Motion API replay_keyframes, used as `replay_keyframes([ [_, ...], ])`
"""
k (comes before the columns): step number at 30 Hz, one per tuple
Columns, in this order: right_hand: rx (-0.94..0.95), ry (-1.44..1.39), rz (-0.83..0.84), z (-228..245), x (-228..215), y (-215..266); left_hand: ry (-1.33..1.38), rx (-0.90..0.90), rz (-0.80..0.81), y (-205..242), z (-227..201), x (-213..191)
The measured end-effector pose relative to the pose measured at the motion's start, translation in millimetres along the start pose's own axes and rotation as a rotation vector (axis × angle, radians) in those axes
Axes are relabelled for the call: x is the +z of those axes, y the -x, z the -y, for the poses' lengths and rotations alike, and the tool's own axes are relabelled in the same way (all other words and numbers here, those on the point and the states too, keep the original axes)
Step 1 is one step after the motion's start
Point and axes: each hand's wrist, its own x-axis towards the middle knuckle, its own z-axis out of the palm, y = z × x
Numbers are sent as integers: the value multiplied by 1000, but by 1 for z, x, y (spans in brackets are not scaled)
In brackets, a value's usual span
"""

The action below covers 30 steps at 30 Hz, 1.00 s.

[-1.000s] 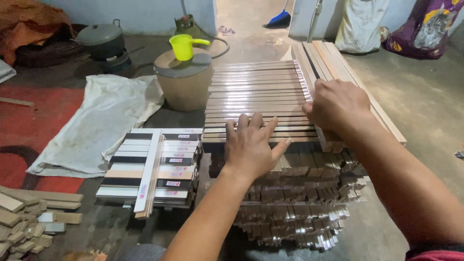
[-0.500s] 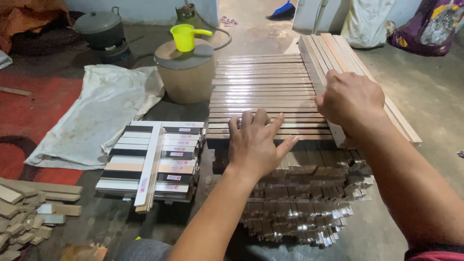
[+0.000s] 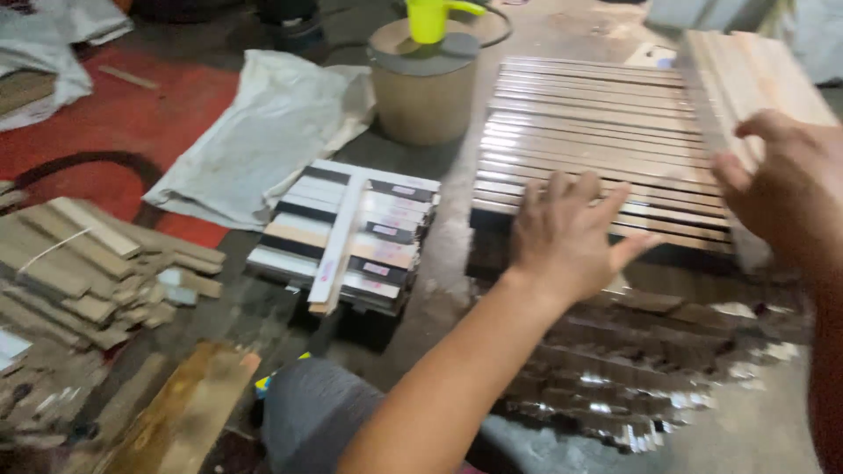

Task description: Operating a punch machine to process long white strips and then stacking them.

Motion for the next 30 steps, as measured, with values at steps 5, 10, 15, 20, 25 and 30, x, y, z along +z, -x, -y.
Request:
replay_keyframes([
  [5, 123, -708, -9, 95, -80, 41, 170, 235, -184, 6, 41, 25],
  [10, 237, -1006, 80, 188, -133, 86, 434, 328, -440, 44, 94, 4],
  [15, -91, -1181, 239, 280, -137, 91, 393, -42, -882, 112, 199, 0],
  [20, -7, -1377, 612, 388, -32, 101, 354, -729, -730, 204, 323, 76],
  [25, 520, -1695, 1038, 502, 87, 123, 501, -1194, -424, 253, 382, 142],
  [30, 657, -1532, 1177, 555, 111, 108, 661, -1482, -301, 252, 401, 161],
])
